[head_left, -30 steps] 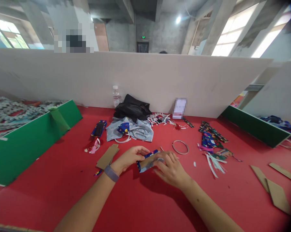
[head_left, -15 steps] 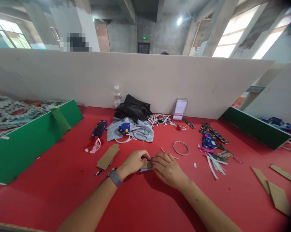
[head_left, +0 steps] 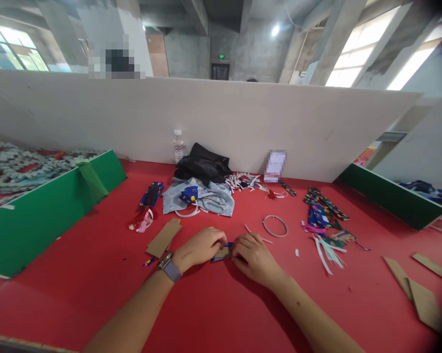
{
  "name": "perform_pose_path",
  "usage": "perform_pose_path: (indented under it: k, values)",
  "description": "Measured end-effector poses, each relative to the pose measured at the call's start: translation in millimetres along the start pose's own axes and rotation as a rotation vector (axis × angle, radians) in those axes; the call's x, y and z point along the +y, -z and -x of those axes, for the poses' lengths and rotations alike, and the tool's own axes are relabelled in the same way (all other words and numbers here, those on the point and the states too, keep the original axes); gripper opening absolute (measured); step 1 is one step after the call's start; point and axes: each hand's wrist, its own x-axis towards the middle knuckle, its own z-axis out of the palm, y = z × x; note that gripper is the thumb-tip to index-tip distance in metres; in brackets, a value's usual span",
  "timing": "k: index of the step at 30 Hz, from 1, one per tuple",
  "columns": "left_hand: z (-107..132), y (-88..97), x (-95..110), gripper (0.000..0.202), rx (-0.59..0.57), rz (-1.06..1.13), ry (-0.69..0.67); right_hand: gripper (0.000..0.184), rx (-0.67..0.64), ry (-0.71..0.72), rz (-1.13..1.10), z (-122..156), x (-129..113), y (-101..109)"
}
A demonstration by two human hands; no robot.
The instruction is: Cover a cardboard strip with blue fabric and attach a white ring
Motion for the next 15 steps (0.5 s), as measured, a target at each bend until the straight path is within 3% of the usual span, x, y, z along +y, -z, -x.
perform_pose_path:
  k: [8, 11, 15]
  values:
    - [19, 16.4, 7, 0.008, -0.126, -0.041, -0.093, 0.006, -0.011, 0.002, -0.019, -3, 2, 1]
    - [27, 13.3, 6, 0.022, -0.111, -0.05, -0.05, 0.006, -0.014, -0.005, -0.033, -4, 1, 1]
    - [31, 8.8, 2, 0.017, -0.08, -0.077, -0.027, 0.006, 0.005, -0.007, -0.043, -4, 1, 1]
